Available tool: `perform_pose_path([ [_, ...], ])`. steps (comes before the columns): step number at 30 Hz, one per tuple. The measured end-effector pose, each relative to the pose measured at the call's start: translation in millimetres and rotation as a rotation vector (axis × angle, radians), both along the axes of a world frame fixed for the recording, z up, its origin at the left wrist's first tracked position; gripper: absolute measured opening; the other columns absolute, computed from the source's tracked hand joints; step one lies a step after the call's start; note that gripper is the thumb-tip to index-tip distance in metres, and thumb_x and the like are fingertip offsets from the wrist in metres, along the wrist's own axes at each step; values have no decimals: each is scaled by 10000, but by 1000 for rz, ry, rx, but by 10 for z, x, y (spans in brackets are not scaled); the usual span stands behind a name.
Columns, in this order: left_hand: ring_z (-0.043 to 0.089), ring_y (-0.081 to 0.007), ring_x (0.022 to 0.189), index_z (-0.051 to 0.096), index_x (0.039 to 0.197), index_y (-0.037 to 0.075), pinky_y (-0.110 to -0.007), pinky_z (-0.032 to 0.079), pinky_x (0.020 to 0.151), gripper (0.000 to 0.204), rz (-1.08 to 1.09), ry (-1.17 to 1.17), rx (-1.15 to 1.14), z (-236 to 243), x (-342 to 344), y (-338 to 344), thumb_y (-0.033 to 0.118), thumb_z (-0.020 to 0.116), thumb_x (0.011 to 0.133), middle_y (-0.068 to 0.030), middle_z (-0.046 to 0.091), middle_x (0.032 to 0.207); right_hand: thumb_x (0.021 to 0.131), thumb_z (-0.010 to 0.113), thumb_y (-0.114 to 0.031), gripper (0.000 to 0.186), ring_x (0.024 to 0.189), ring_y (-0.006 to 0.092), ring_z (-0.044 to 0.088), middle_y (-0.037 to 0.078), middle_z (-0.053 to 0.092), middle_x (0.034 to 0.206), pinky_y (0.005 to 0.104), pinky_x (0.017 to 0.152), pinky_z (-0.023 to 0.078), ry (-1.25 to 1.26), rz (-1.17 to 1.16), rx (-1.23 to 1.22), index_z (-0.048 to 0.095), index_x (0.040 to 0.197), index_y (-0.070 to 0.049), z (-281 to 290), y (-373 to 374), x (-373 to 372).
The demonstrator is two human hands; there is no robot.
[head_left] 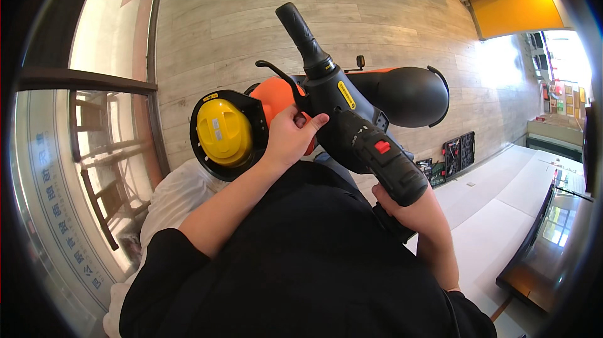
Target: Use a power drill to remove screws from the front and handlebar assembly of an electric scooter.
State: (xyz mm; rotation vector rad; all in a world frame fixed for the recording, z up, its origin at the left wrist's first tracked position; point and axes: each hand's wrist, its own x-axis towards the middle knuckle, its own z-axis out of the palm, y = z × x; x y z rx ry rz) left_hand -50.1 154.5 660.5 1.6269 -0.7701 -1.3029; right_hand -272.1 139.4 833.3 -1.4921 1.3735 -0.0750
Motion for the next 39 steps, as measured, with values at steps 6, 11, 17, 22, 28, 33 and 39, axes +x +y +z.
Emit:
perform_pose_path([
  [6,381,-81,640,629,886,22,-266,351,585,425,1,-14,8,18,-12,1,385,842,824,59,394,685,812,758,-117,327,777,234,649,134,694,876,354,779,521,-11,35,0,644,1092,7,-83,9,-59],
  [11,379,-81,636,631,876,23,-268,343,575,427,2,-26,-12,-76,-11,16,391,842,824,60,392,681,886,662,-22,312,500,64,478,7,548,702,246,498,402,-183,-205,335,614,1195,-26,9,-111,-2],
  [17,387,-75,632,642,909,17,-262,349,574,429,3,14,-18,-39,-12,4,391,837,832,59,412,684,902,656,-48,195,505,84,467,0,510,673,257,501,405,-210,-285,488,607,1088,-18,161,-319,88],
  [22,391,-67,637,654,944,12,-258,354,579,419,2,36,-42,-55,-5,5,374,835,837,64,430,689,902,655,-61,143,516,85,473,0,506,670,251,507,406,-190,-268,476,598,1028,-27,200,-310,99],
  [28,388,-69,636,664,943,17,-259,346,581,400,-16,7,-6,-11,11,12,365,832,838,64,434,688,902,654,-103,138,532,78,468,-6,499,674,256,515,411,-250,-327,576,599,1005,-29,232,-380,68],
  [33,388,-72,632,670,936,21,-263,348,577,417,-18,4,-17,-32,8,17,389,834,830,65,430,681,899,652,-98,133,531,75,457,-12,494,672,249,516,408,-181,-252,512,601,1003,-31,223,-340,76],
  [39,390,-69,629,675,940,9,-258,349,574,461,-24,4,-28,-26,24,14,424,837,821,64,430,680,893,650,-86,125,536,71,459,-18,488,670,254,522,413,-182,-300,519,597,995,-38,225,-308,77],
])
